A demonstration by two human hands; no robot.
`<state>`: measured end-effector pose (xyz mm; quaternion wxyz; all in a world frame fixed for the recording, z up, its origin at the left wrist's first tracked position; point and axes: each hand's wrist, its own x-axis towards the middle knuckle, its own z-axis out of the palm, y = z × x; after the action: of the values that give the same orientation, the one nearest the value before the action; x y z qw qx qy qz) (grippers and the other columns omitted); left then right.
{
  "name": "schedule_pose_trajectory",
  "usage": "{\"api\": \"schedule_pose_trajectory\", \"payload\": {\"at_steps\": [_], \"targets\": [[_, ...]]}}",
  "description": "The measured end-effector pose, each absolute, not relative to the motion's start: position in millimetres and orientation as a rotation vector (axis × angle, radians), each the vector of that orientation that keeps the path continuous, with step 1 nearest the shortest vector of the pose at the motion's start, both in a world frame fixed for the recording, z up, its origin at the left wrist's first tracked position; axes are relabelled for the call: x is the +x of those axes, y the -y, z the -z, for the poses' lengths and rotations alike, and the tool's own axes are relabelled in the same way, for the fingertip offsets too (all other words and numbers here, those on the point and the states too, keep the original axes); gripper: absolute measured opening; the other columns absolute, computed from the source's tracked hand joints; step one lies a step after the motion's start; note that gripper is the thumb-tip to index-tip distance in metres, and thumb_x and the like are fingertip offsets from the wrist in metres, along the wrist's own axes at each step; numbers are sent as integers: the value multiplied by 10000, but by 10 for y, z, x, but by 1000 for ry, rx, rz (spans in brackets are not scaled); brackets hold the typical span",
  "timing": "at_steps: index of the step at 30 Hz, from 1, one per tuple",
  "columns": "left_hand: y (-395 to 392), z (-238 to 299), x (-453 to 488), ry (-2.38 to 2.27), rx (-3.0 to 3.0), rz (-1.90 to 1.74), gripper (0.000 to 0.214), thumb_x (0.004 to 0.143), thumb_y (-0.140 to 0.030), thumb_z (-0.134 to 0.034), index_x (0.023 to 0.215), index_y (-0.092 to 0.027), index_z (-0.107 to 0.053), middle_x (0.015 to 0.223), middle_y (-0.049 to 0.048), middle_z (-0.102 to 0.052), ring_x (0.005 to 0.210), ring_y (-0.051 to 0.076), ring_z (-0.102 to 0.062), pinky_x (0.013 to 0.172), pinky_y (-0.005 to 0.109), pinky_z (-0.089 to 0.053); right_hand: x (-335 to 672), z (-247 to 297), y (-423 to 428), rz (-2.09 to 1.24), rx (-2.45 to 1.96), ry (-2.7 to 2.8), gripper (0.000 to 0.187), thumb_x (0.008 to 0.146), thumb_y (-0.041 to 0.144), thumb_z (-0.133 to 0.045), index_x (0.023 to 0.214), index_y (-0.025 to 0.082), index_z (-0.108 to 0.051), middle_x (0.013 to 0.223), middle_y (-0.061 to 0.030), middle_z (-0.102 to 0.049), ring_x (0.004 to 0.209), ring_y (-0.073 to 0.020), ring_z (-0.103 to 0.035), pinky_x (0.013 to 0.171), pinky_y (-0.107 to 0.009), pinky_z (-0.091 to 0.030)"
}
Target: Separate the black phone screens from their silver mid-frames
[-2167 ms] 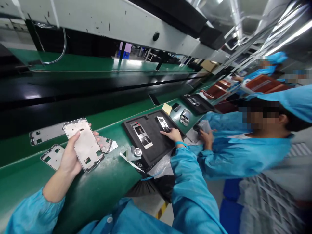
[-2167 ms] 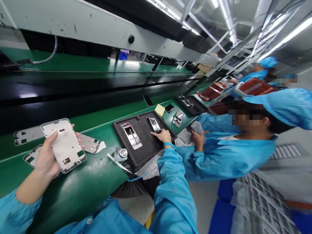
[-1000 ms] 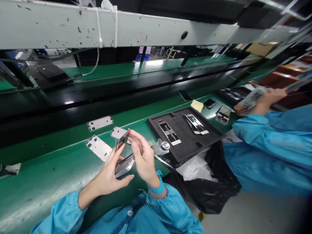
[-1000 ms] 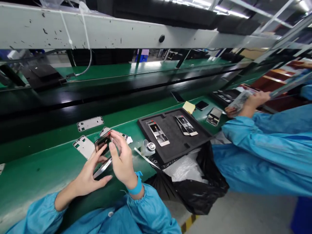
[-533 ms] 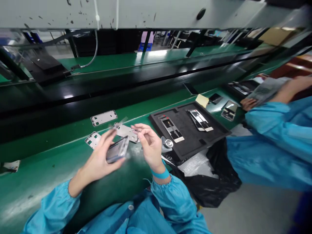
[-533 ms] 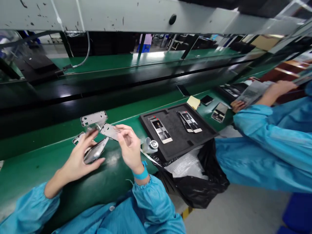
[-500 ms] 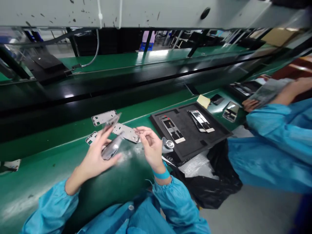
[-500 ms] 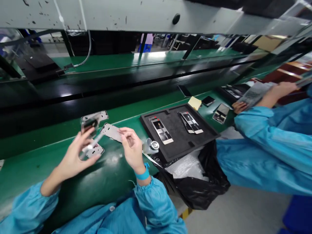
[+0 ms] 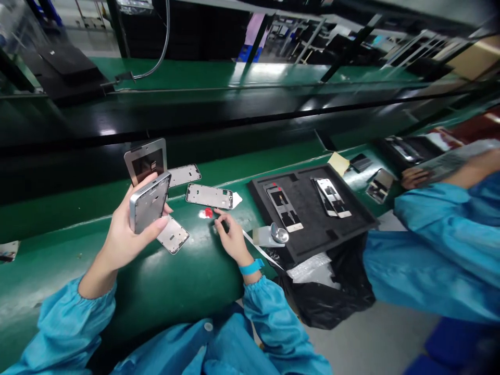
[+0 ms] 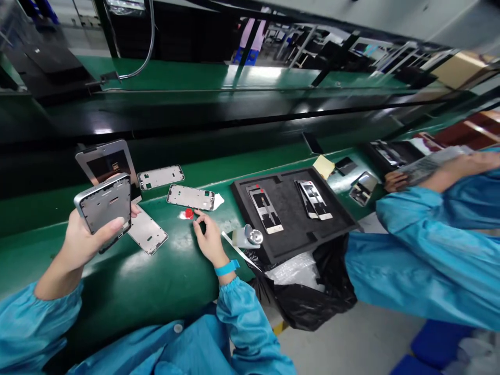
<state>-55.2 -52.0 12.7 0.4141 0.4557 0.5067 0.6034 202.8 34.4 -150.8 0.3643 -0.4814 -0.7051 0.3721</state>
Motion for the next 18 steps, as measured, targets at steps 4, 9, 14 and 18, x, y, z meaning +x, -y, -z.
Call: {"api": "schedule_pose_trajectory", "payload": {"at_steps": [4, 9, 14, 18], "targets": [[531, -141, -559, -1266, 1187, -1493, 513, 806, -328, -906, 1281, -195, -769, 945, 85, -782, 893, 277, -729, 813, 350, -615, 1863, 1532, -450, -897, -1363, 1825, 307, 1031, 495, -570, 846, 254, -608, 1023, -102, -749, 1037, -291, -667, 1014, -457, -471], [516, -90, -564, -1259, 1164, -1458, 382, 810, -384, -903, 1133, -201, -809, 929, 93, -786, 884, 273, -734, 799, 345, -615, 1683, 1523, -546, -870, -1509, 1826, 373, 995, 525, -646, 745, 252, -603, 759, -46, -636, 859, -275, -581, 882, -405, -419], [500, -13, -698, -971, 886, -1281, 515, 819, -567, -857, 1087, -133, -788, 895, 163, -787, 773, 312, -748, 658, 396, -634, 1780, 1334, -560, -914, -1504, 1737, 634, 895, 754, -710, 577, 276, -440, 555, -11, -475, 689, -257, -566, 725, -368, -411], [486, 44, -612, -696, 672, -1106, 760, 827, -640, -806, 1377, -130, -688, 869, 158, -795, 747, 294, -754, 712, 406, -631, 1722, 1043, -321, -1104, -1254, 1668, 740, 973, 913, -370, 795, 246, -637, 644, -13, -591, 625, -211, -608, 617, -338, -494]]}}
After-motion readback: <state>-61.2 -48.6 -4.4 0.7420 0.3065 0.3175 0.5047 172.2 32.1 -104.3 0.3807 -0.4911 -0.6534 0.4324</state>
